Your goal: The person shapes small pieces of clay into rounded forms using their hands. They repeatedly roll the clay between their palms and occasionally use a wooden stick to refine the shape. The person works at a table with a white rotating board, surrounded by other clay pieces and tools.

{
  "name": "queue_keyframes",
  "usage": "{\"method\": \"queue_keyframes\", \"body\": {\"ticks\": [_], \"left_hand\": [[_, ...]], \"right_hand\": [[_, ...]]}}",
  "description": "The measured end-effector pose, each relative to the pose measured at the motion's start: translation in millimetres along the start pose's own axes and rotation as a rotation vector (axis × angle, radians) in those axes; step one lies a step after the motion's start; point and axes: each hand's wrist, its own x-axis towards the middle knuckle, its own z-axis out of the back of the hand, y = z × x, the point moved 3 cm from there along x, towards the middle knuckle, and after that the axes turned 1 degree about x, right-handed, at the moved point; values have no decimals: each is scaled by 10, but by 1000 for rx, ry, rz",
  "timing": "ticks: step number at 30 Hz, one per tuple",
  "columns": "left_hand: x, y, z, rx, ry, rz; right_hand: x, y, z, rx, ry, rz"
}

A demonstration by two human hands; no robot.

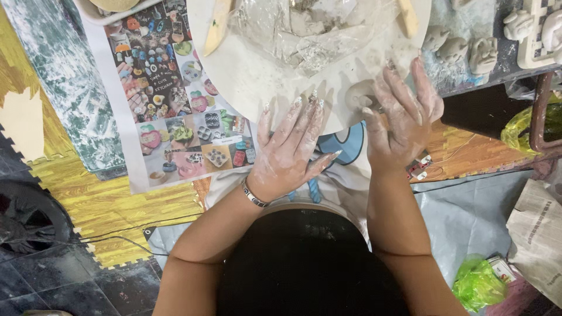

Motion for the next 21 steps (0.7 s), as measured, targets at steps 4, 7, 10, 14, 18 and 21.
{"method": "queue_keyframes", "body": {"ticks": [4, 7, 10, 14, 18, 21], "left_hand": [[-5, 3, 1, 4, 5, 0], [-12, 9, -12, 17, -4, -2], [-17, 9, -25, 13, -16, -6], [-25, 11, -35, 3, -10, -4], [-27, 7, -25, 6, -8, -14], [-17, -9, -27, 16, 8, -21]], "right_hand": [[4, 14, -4, -72, 26, -18], [2, 34, -21, -84, 12, -7], [-2, 58, -17, -112, -11, 38], [15, 79, -18, -153, 2, 69], [73, 15, -8, 113, -114, 64], [149, -159, 51, 235, -287, 67]]}}
